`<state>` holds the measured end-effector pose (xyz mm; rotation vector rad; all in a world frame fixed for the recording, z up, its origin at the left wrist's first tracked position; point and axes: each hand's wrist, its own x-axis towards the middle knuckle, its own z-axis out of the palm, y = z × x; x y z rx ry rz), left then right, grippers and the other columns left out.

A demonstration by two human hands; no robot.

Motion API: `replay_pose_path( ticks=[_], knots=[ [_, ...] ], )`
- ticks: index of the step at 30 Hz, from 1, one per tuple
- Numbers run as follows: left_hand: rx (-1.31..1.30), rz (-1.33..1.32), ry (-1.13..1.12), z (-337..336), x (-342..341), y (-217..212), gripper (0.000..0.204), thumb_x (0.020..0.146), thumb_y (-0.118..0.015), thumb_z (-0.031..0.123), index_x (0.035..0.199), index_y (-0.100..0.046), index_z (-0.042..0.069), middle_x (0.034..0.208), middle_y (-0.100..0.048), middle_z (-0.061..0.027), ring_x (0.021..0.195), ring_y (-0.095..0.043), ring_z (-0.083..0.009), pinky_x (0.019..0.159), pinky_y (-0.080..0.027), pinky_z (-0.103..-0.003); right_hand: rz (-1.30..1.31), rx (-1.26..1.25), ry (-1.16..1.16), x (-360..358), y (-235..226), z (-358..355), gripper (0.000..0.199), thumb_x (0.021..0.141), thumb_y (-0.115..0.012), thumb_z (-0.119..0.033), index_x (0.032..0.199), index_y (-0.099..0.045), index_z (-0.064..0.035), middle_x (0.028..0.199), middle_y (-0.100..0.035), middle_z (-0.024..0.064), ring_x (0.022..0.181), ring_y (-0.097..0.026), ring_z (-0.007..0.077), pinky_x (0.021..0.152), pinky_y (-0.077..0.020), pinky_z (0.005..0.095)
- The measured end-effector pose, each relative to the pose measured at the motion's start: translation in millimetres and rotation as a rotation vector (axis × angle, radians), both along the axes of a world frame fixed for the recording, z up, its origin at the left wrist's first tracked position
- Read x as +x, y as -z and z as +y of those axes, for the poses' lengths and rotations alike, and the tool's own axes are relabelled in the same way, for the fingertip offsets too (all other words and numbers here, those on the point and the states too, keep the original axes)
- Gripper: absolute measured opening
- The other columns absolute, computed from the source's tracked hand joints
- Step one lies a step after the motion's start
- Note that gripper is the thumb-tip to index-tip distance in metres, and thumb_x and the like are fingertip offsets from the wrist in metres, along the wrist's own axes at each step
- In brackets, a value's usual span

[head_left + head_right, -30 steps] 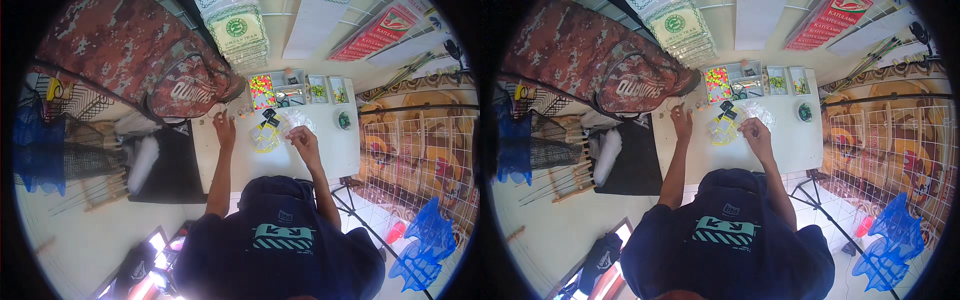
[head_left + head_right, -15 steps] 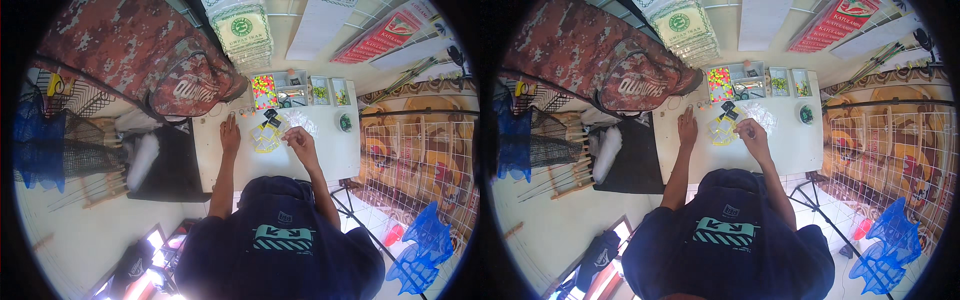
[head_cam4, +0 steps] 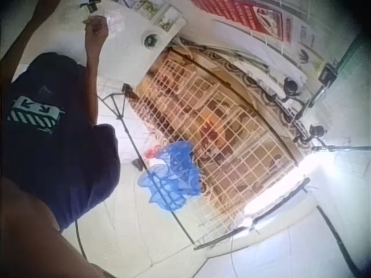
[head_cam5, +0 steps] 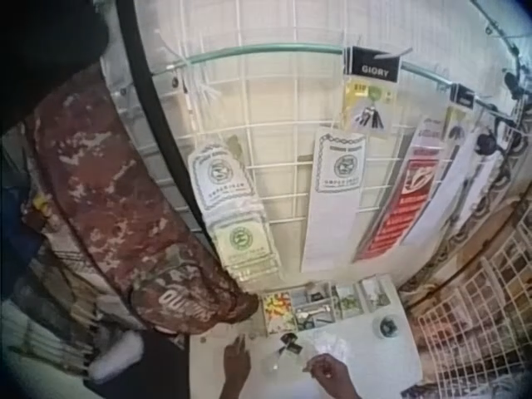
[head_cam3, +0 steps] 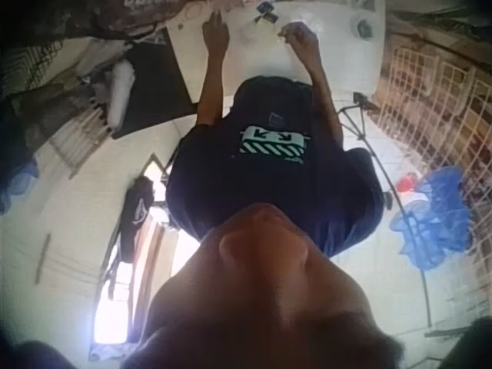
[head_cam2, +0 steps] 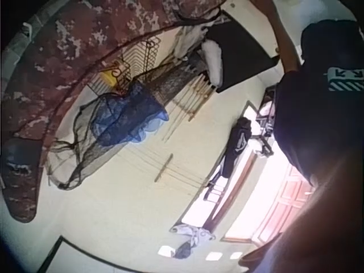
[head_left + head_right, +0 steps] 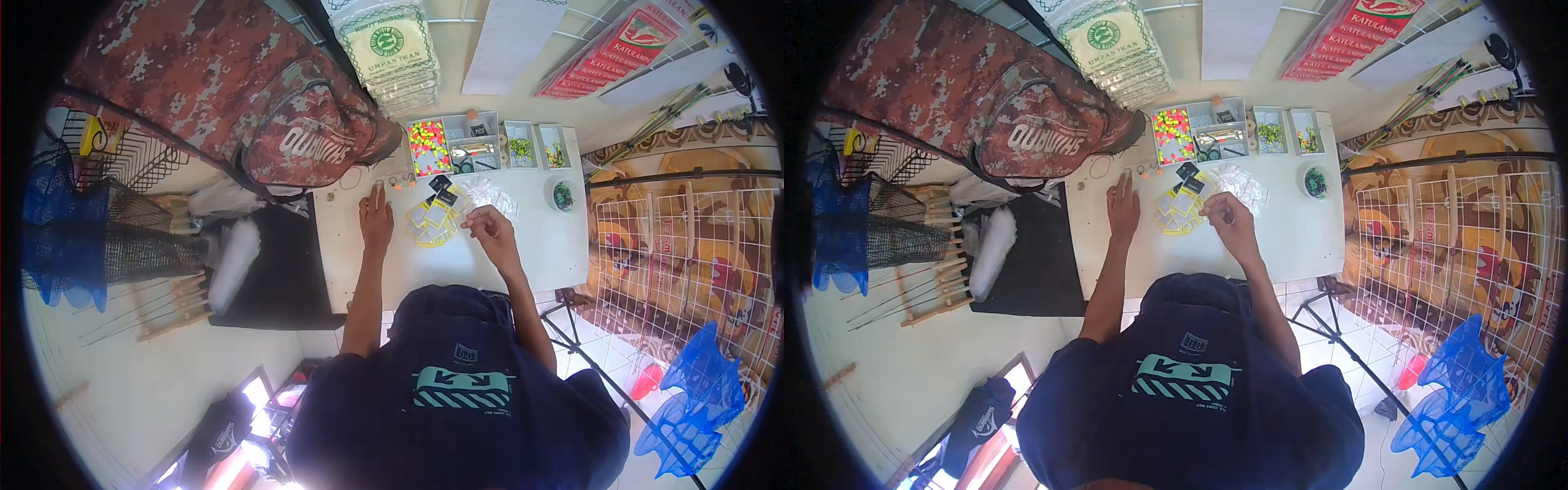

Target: Assemble fishing rigs by attaching components like hooks, swivels, and lures.

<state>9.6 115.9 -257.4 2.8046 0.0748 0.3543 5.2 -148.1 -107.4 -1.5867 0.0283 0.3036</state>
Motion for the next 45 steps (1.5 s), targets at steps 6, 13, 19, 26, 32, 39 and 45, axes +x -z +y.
replay_pose_path(
  ticks=[6,13,19,26,32,39,45],
  knots=[
    [-0.023,0.035,-0.009,-4,0,-8,0.050,0.088,-0.058,0.014,0.137,-0.047,0.012,0.144,-0.038,-0.0077,0.115,-0.044,-0.0319,0.101,-0.039,-0.042,0.003,-0.032,-0.011,-2,-1,-3,0.010,0.089,-0.060,-0.004,0.099,-0.058,-0.0026,0.085,-0.069,0.0041,0.075,-0.060,0.0051,0.065,-0.0432,0.0218],
    [0.008,0.035,0.153,-11,9,-13,0.052,0.087,-0.059,0.012,0.137,-0.045,0.011,0.143,-0.038,-0.0112,0.130,-0.038,-0.0333,0.106,-0.036,-0.044,0.038,-0.032,-0.011,-3,-3,-3,0.012,0.088,-0.057,0.000,0.101,-0.058,-0.0012,0.087,-0.069,0.0065,0.081,-0.063,0.0082,0.071,-0.0465,0.0231],
    [0.017,0.036,0.195,-10,11,-4,0.050,0.086,-0.060,0.013,0.134,-0.047,0.006,0.142,-0.039,-0.0108,0.130,-0.038,-0.0333,0.107,-0.035,-0.045,0.024,-0.047,-0.003,-4,-5,-4,0.013,0.087,-0.058,0.000,0.101,-0.059,-0.0015,0.086,-0.069,0.0057,0.079,-0.062,0.0077,0.070,-0.0461,0.0230],
    [0.036,0.038,0.198,-9,13,-8,0.048,0.086,-0.061,0.013,0.132,-0.049,0.006,0.142,-0.039,-0.0106,0.129,-0.038,-0.0321,0.106,-0.037,-0.043,0.010,-0.053,0.001,-5,-1,-6,0.012,0.089,-0.059,-0.002,0.100,-0.059,-0.0019,0.086,-0.069,0.0056,0.079,-0.061,0.0072,0.070,-0.0458,0.0232],
    [0.007,-0.027,0.094,-13,12,-16,0.049,0.086,-0.061,0.012,0.133,-0.047,0.005,0.139,-0.040,-0.0127,0.128,-0.039,-0.0341,0.106,-0.037,-0.044,0.017,-0.032,-0.015,-5,-7,-6,0.012,0.089,-0.059,-0.002,0.101,-0.059,-0.0016,0.087,-0.069,0.0059,0.081,-0.062,0.0080,0.073,-0.0466,0.0233],
    [-0.012,-0.017,0.050,0,13,-6,0.049,0.086,-0.059,0.010,0.132,-0.045,-0.001,0.134,-0.044,-0.0135,0.125,-0.042,-0.0337,0.105,-0.038,-0.042,0.050,-0.011,-0.032,-5,-8,-5,0.013,0.089,-0.056,0.000,0.101,-0.058,-0.0009,0.088,-0.068,0.0060,0.085,-0.063,0.0088,0.074,-0.0473,0.0240],
    [-0.103,0.052,0.057,0,12,-4,0.050,0.088,-0.056,0.010,0.134,-0.041,-0.003,0.135,-0.044,-0.0176,0.127,-0.041,-0.0350,0.107,-0.035,-0.044,0.034,0.000,-0.020,-6,-8,-6,0.013,0.089,-0.055,0.000,0.101,-0.058,-0.0003,0.087,-0.068,0.0059,0.082,-0.062,0.0076,0.074,-0.0473,0.0232]
  ],
)
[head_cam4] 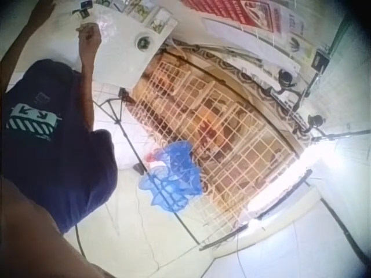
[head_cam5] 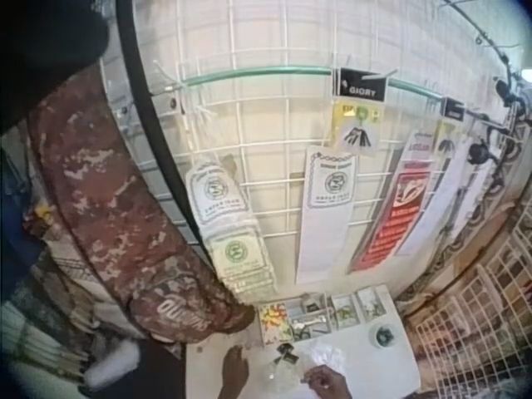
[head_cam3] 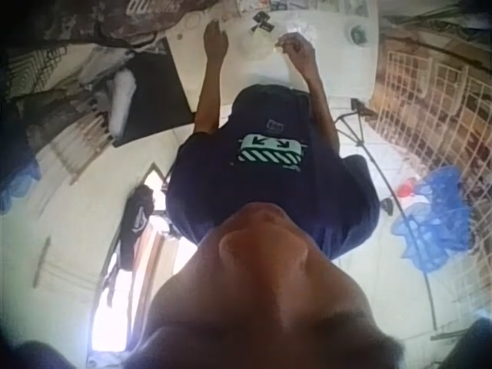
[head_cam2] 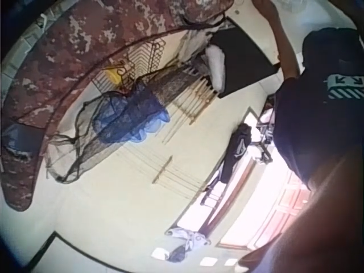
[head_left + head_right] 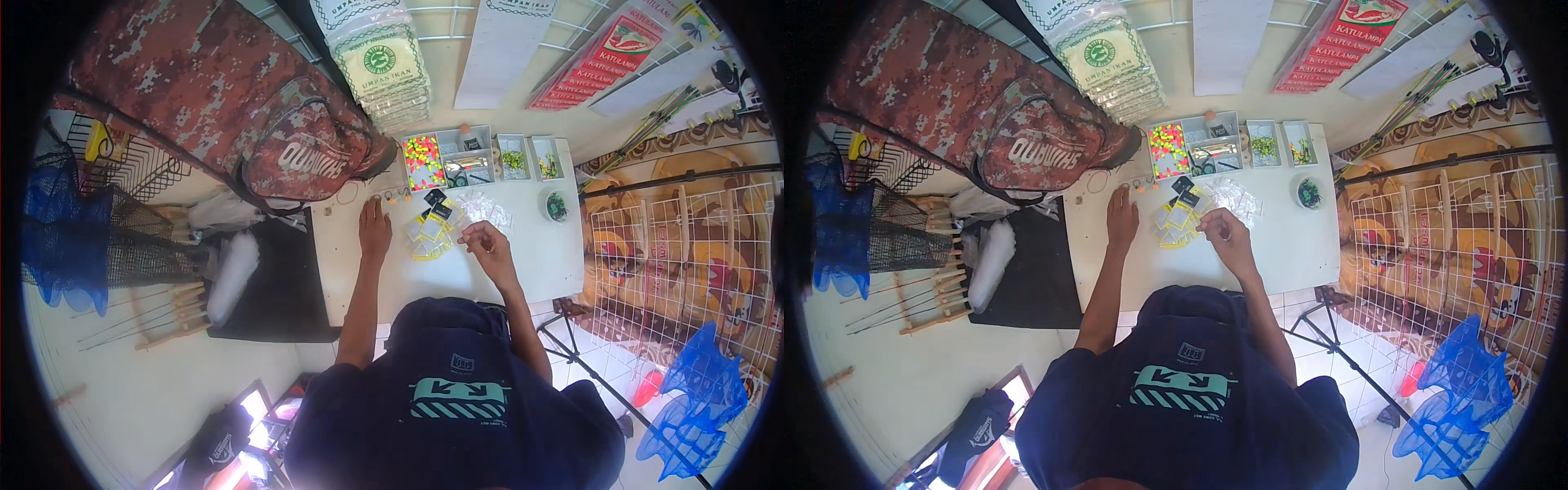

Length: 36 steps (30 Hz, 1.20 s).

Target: Assemble fishing rigs by attaching components like hooks, swivels, and lures.

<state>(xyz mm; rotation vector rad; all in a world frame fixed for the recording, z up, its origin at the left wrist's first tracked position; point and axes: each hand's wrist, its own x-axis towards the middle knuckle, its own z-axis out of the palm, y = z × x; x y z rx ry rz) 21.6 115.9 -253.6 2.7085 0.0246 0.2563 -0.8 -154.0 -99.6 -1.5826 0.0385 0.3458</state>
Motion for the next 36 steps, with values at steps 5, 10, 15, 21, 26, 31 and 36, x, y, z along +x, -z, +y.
replay_pose_path(
  ticks=[5,10,15,21,26,31,36],
  knots=[
    [0.032,0.003,0.003,-2,1,1,0.050,0.089,-0.056,0.012,0.134,-0.041,-0.003,0.136,-0.043,-0.0178,0.129,-0.040,-0.0346,0.107,-0.035,-0.043,0.005,-0.018,-0.005,-1,1,-2,0.013,0.089,-0.055,0.000,0.102,-0.058,-0.0015,0.087,-0.069,0.0054,0.081,-0.061,0.0070,0.073,-0.0469,0.0232],
    [0.057,0.018,-0.012,-1,0,3,0.051,0.089,-0.057,0.013,0.135,-0.041,-0.004,0.136,-0.043,-0.0175,0.129,-0.039,-0.0342,0.107,-0.036,-0.042,-0.012,-0.012,0.020,-2,2,-1,0.013,0.089,-0.055,-0.001,0.101,-0.059,-0.0024,0.085,-0.069,0.0041,0.076,-0.058,0.0055,0.069,-0.0455,0.0229],
    [0.043,0.002,0.001,0,2,4,0.051,0.088,-0.058,0.013,0.133,-0.042,-0.006,0.135,-0.042,-0.0188,0.128,-0.040,-0.0345,0.105,-0.038,-0.042,-0.017,-0.032,0.013,-4,5,-3,0.013,0.089,-0.055,-0.003,0.101,-0.059,-0.0033,0.085,-0.069,0.0030,0.074,-0.057,0.0052,0.067,-0.0444,0.0227],
    [0.028,0.054,-0.020,-3,4,-1,0.052,0.087,-0.059,0.013,0.133,-0.041,-0.006,0.134,-0.042,-0.0188,0.127,-0.040,-0.0345,0.105,-0.038,-0.041,-0.013,-0.028,0.008,-6,3,-4,0.013,0.089,-0.055,-0.001,0.101,-0.059,-0.0030,0.086,-0.069,0.0040,0.074,-0.057,0.0056,0.068,-0.0452,0.0231],
    [-0.013,0.034,-0.017,-4,5,-1,0.053,0.087,-0.059,0.012,0.133,-0.041,-0.007,0.136,-0.040,-0.0194,0.128,-0.039,-0.0352,0.106,-0.037,-0.042,-0.014,-0.008,0.007,-5,-1,-3,0.013,0.089,-0.055,0.000,0.100,-0.059,-0.0024,0.087,-0.068,0.0053,0.076,-0.058,0.0062,0.070,-0.0462,0.0240],
    [-0.045,0.019,-0.015,-6,0,-5,0.055,0.087,-0.059,0.012,0.136,-0.040,-0.004,0.140,-0.036,-0.0208,0.130,-0.036,-0.0380,0.106,-0.036,-0.043,-0.022,-0.025,0.000,-4,2,-4,0.012,0.089,-0.056,-0.003,0.100,-0.059,-0.0026,0.085,-0.069,0.0047,0.075,-0.058,0.0065,0.069,-0.0456,0.0237],
    [0.067,0.050,0.051,-15,-6,-17,0.053,0.086,-0.059,0.011,0.136,-0.045,0.004,0.145,-0.031,-0.0194,0.132,-0.033,-0.0410,0.107,-0.035,-0.047,-0.025,0.017,0.019,-7,1,-5,0.010,0.090,-0.059,-0.006,0.100,-0.059,-0.0028,0.084,-0.069,0.0043,0.074,-0.058,0.0060,0.067,-0.0449,0.0227]
  ],
)
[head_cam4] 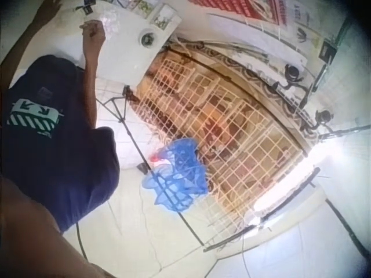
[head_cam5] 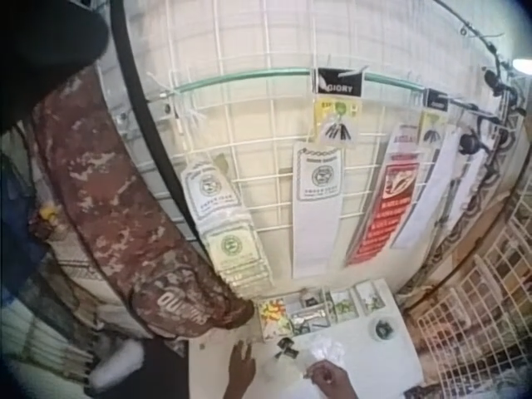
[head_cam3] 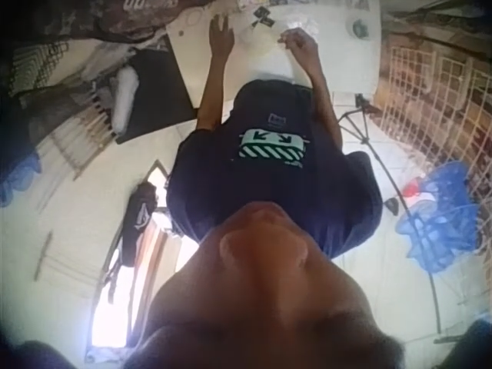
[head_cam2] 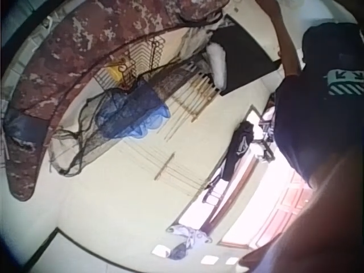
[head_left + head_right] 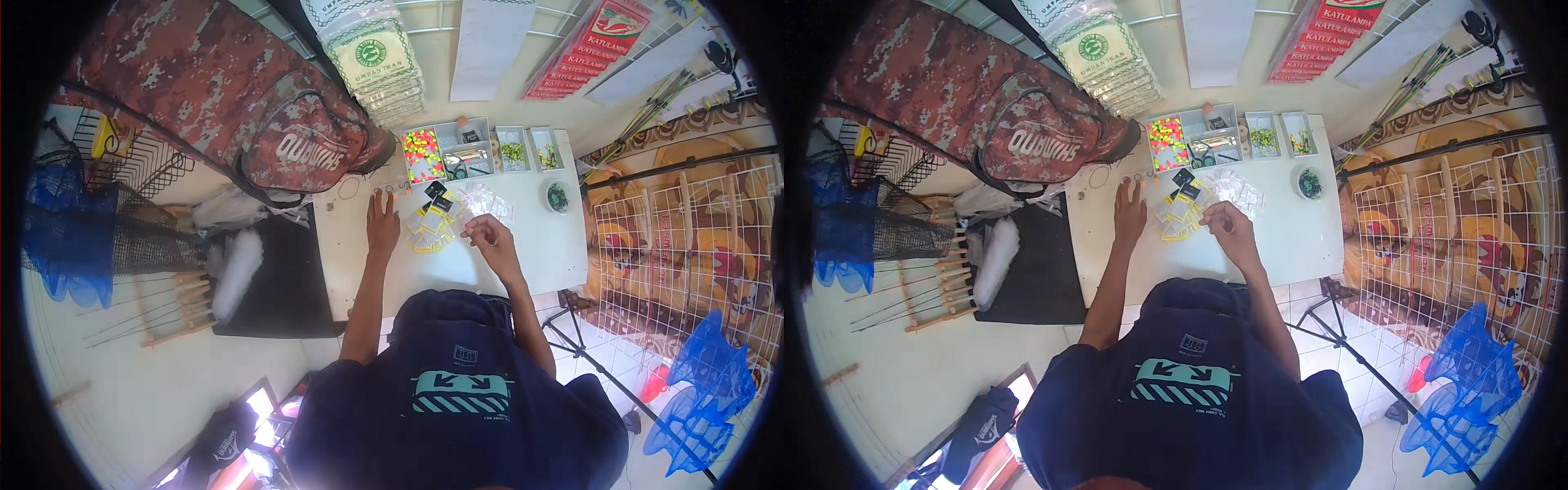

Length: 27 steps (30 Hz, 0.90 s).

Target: Assemble fishing rigs by attaching components like hooks, swivels, and lures.

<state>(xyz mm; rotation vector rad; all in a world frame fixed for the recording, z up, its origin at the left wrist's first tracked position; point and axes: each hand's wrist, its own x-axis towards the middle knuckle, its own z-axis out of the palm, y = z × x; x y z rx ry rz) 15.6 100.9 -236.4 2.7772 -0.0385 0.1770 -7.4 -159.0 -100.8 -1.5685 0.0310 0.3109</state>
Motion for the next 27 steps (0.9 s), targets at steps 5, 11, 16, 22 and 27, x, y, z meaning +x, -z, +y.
replay_pose_path(
  ticks=[5,11,16,22,27],
  knots=[
    [-0.090,-0.016,-0.009,-13,-16,-9,0.049,0.087,-0.058,0.009,0.134,-0.047,0.002,0.146,-0.030,-0.0182,0.133,-0.032,-0.0406,0.108,-0.033,-0.047,-0.038,-0.031,0.038,-6,3,-9,0.010,0.090,-0.059,-0.006,0.099,-0.060,-0.0034,0.082,-0.069,0.0044,0.072,-0.059,0.0068,0.065,-0.0459,0.0238],
    [-0.221,-0.056,-0.034,-30,-55,-4,0.043,0.088,-0.057,0.008,0.131,-0.052,0.007,0.146,-0.031,-0.0187,0.133,-0.032,-0.0393,0.109,-0.031,-0.048,-0.116,-0.073,0.047,-14,24,-14,0.011,0.089,-0.057,-0.006,0.100,-0.060,-0.0034,0.082,-0.071,0.0062,0.069,-0.059,0.0080,0.061,-0.0462,0.0233],
    [-0.283,-0.041,0.074,-54,-72,-5,0.042,0.087,-0.057,0.010,0.129,-0.054,0.008,0.144,-0.033,-0.0211,0.132,-0.033,-0.0398,0.109,-0.030,-0.047,-0.078,-0.088,0.085,-30,33,-34,0.013,0.091,-0.055,-0.006,0.101,-0.062,-0.0028,0.082,-0.070,0.0070,0.070,-0.062,0.0099,0.064,-0.0493,0.0250],
    [-0.180,0.048,0.127,-73,-89,-3,0.047,0.083,-0.061,0.012,0.129,-0.054,0.008,0.146,-0.031,-0.0207,0.132,-0.032,-0.0430,0.109,-0.030,-0.050,0.063,-0.106,0.116,-53,61,-65,0.015,0.091,-0.054,-0.006,0.103,-0.063,-0.0041,0.084,-0.071,0.0083,0.075,-0.064,0.0116,0.066,-0.0513,0.0260],
    [-0.201,0.058,0.120,-97,-97,-11,0.049,0.084,-0.061,0.013,0.132,-0.052,0.009,0.148,-0.030,-0.0197,0.134,-0.029,-0.0431,0.110,-0.028,-0.050,-0.088,-0.427,0.196,-56,140,-100,0.021,0.086,-0.058,-0.009,0.106,-0.063,-0.0076,0.087,-0.069,0.0094,0.071,-0.062,0.0161,0.066,-0.0501,0.0285]
  ],
)
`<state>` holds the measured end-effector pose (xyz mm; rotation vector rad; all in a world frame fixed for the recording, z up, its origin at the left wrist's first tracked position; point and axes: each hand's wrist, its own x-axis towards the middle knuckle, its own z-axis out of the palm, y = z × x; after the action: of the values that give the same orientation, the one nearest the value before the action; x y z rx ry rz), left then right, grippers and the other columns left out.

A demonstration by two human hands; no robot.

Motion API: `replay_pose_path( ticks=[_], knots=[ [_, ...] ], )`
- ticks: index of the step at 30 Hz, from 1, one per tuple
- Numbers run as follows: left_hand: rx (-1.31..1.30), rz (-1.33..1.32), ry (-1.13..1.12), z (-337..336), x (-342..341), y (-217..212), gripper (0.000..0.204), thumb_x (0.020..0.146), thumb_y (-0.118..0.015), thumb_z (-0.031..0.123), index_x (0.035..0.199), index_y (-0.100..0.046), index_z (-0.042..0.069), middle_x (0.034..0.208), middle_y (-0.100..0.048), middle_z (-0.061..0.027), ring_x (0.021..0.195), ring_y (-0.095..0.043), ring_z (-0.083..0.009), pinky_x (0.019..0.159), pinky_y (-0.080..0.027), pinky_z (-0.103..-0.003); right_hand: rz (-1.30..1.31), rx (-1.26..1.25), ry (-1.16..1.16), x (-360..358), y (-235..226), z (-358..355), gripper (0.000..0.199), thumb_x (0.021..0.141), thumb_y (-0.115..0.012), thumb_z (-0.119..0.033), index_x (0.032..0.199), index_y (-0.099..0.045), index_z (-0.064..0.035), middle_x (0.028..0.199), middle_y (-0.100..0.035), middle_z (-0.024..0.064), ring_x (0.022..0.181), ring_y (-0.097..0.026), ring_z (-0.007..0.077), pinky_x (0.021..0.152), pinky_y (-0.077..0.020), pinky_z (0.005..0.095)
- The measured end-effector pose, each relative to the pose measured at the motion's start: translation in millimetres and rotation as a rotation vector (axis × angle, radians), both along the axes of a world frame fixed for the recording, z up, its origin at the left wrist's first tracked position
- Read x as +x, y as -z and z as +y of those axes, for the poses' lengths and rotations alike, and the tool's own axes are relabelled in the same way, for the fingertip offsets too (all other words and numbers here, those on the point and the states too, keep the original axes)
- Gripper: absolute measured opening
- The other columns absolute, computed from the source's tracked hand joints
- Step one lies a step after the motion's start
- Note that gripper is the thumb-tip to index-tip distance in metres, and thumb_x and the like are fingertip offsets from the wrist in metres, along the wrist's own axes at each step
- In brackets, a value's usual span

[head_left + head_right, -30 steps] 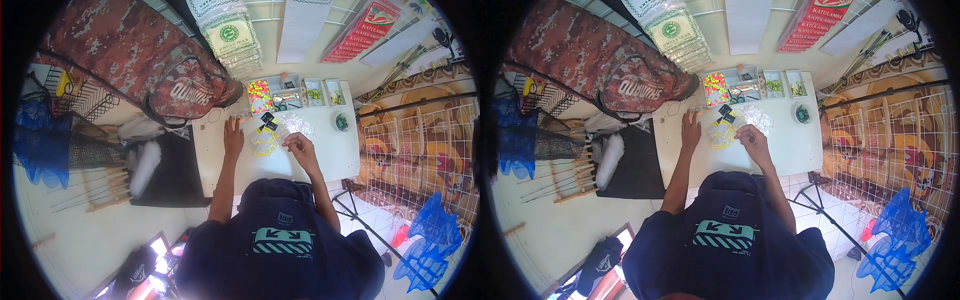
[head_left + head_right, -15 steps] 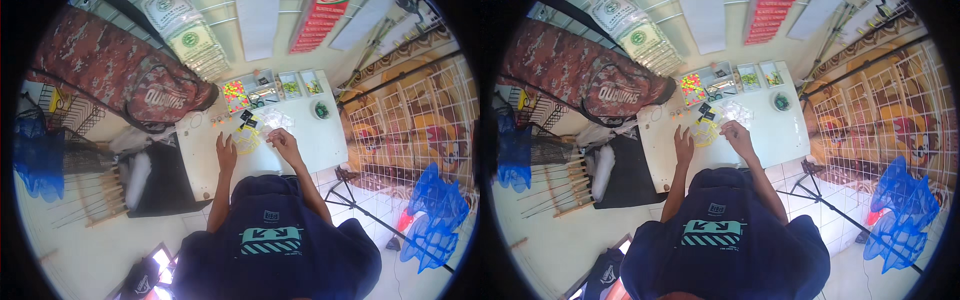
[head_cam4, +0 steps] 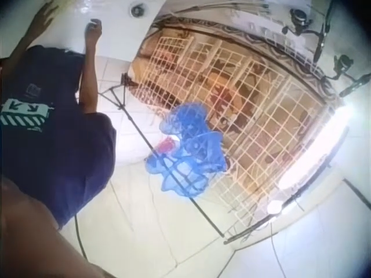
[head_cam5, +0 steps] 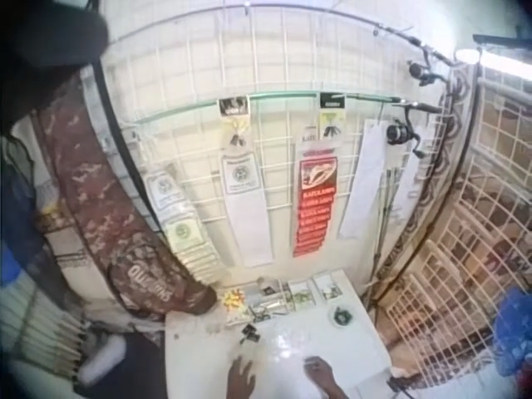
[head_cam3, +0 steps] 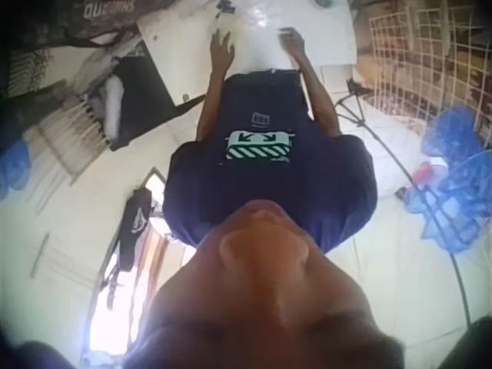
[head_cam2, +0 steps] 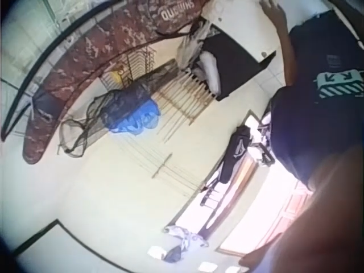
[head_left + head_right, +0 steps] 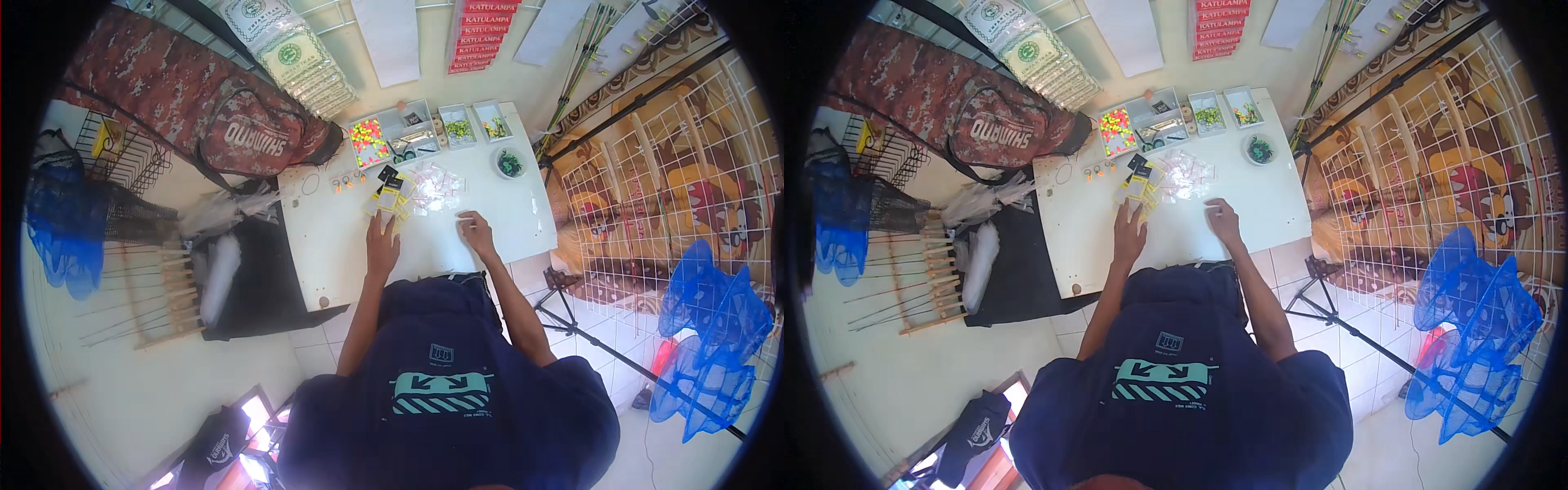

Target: Assemble fishing rigs by attaching components like hooks, swivels, and lures.

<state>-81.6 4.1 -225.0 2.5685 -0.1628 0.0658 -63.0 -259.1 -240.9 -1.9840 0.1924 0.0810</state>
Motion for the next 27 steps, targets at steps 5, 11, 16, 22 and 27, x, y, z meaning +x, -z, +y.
replay_pose_path(
  ticks=[5,11,16,22,27],
  knots=[
    [-0.010,0.009,-0.060,-2,-19,-6,0.049,0.085,-0.061,0.013,0.133,-0.051,0.009,0.150,-0.027,-0.0195,0.135,-0.029,-0.0435,0.109,-0.029,-0.051,-0.058,-0.295,-0.046,32,22,-19,0.051,0.077,-0.069,-0.010,0.125,-0.052,-0.0152,0.099,-0.059,0.0201,0.090,-0.060,0.0347,0.082,-0.0495,0.0425],
    [-0.040,0.046,-0.180,-12,-53,-12,0.045,0.088,-0.058,0.013,0.132,-0.052,0.009,0.148,-0.030,-0.0214,0.134,-0.030,-0.0433,0.109,-0.029,-0.051,0.018,-0.442,-0.134,62,1,-10,0.069,0.079,-0.068,-0.013,0.140,-0.038,-0.0249,0.110,-0.043,0.0180,0.092,-0.059,0.0347,0.079,-0.0511,0.0420],
    [-0.120,0.093,-0.272,-32,-73,-27,0.040,0.089,-0.058,0.011,0.129,-0.054,0.009,0.145,-0.034,-0.0226,0.133,-0.033,-0.0398,0.108,-0.032,-0.048,-0.029,-0.485,-0.152,66,1,-25,0.047,0.082,-0.066,-0.014,0.128,-0.056,-0.0195,0.107,-0.045,0.0130,0.091,-0.059,0.0280,0.077,-0.0515,0.0405],
    [-0.139,0.118,-0.387,-49,-93,-32,0.038,0.089,-0.058,0.010,0.126,-0.054,0.008,0.140,-0.039,-0.0228,0.130,-0.038,-0.0394,0.107,-0.034,-0.047,-0.122,-0.399,-0.166,68,4,-38,0.031,0.082,-0.066,-0.013,0.113,-0.063,-0.0100,0.114,-0.048,0.0124,0.096,-0.060,0.0298,0.081,-0.0502,0.0403],
    [-0.187,0.112,-0.407,-68,-95,-31,0.036,0.089,-0.058,0.010,0.125,-0.055,0.007,0.137,-0.041,-0.0231,0.128,-0.040,-0.0396,0.105,-0.036,-0.047,-0.333,-0.543,-0.269,75,10,-55,0.015,0.085,-0.063,-0.010,0.096,-0.061,-0.0013,0.104,-0.058,0.0145,0.091,-0.059,0.0338,0.078,-0.0493,0.0424]
  ],
)
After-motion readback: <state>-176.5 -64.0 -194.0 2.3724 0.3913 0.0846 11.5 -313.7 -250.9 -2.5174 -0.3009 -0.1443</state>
